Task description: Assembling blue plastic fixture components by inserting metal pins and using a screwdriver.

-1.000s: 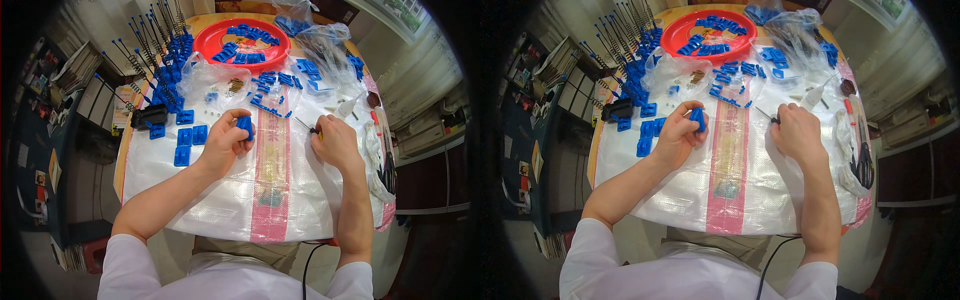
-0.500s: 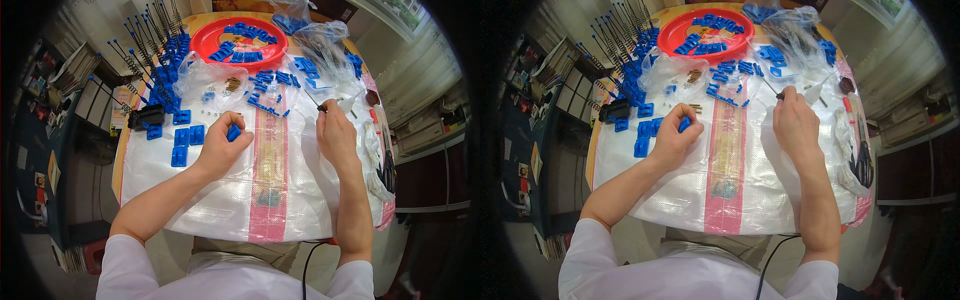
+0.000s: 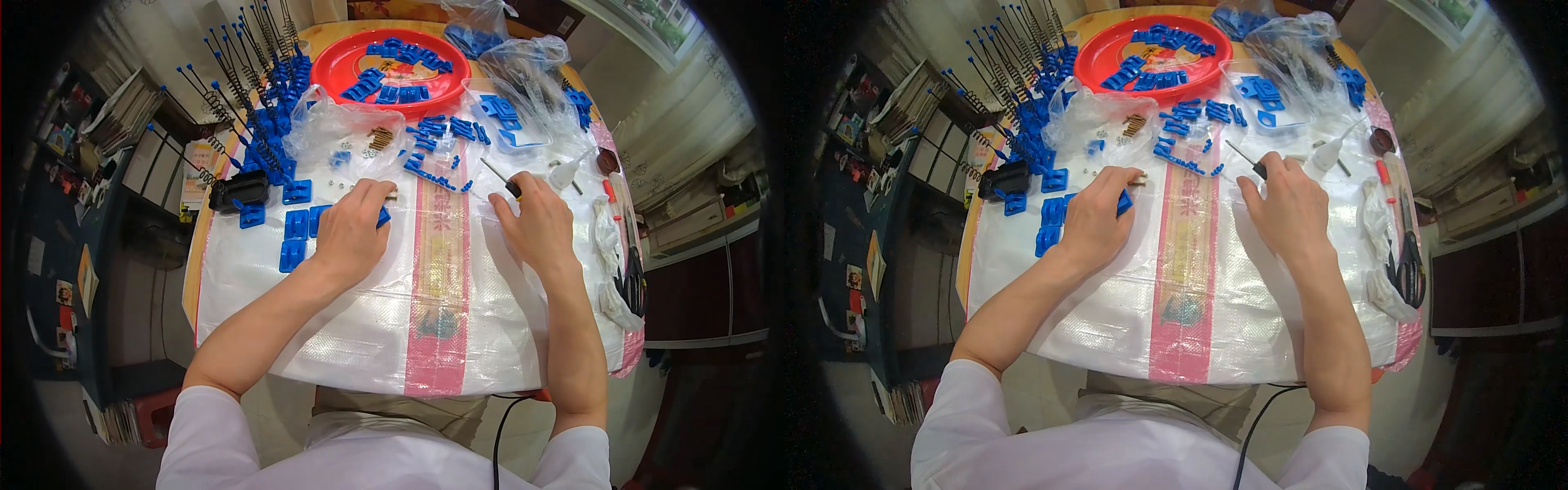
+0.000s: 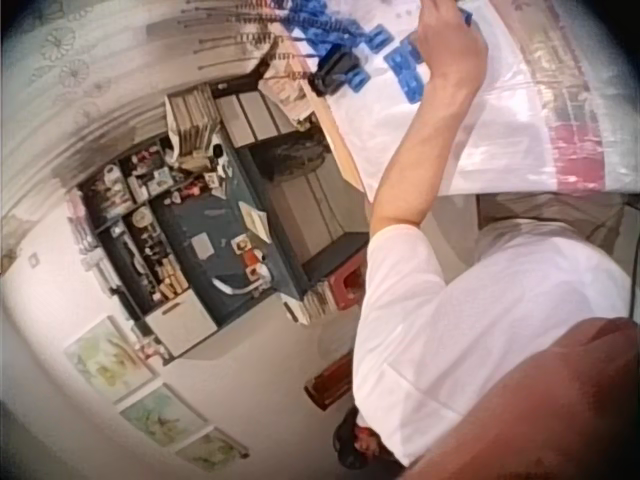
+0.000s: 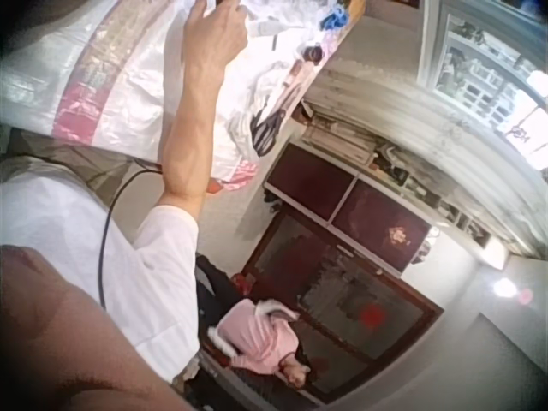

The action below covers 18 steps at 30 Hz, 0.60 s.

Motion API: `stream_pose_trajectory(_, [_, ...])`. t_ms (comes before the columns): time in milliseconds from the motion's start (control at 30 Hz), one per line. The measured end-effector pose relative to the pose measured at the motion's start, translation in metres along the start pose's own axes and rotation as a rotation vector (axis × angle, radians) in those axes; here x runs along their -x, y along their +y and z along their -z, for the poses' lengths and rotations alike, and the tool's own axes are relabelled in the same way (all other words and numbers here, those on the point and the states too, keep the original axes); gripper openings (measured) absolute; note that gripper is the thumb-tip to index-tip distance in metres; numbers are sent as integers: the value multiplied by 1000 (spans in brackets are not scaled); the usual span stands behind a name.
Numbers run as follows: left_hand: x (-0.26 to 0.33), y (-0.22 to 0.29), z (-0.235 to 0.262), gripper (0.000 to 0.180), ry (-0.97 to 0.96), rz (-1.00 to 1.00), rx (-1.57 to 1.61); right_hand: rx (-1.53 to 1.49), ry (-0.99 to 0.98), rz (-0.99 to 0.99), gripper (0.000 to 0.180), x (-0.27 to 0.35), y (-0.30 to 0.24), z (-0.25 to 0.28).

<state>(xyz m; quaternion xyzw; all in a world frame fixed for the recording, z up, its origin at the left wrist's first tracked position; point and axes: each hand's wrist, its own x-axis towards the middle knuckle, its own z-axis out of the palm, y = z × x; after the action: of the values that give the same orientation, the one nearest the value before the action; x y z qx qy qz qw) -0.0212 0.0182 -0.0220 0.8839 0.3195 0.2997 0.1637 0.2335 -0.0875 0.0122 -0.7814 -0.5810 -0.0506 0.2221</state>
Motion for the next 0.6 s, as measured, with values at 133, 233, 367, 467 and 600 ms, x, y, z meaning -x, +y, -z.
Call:
stream_pose_trajectory(133, [0,-1,-2,38,16,-19,-64,-13,-18,7,33,0,-2,0])
stream_pose_trajectory(233, [-3,-2,-2,31,-1,34,-121,-12,-24,7,31,0,-4,1])
stream_pose_trajectory(367, [-6,-5,-7,18,-13,24,-113,-21,-22,16,29,2,-7,3])
stream_pose_trajectory(467, [-5,-6,-8,12,-31,24,-100,-29,-25,36,28,3,-11,3])
stream_pose_trajectory(600, [-4,-2,-7,11,-46,-5,-121,-48,-55,65,25,6,-12,1])
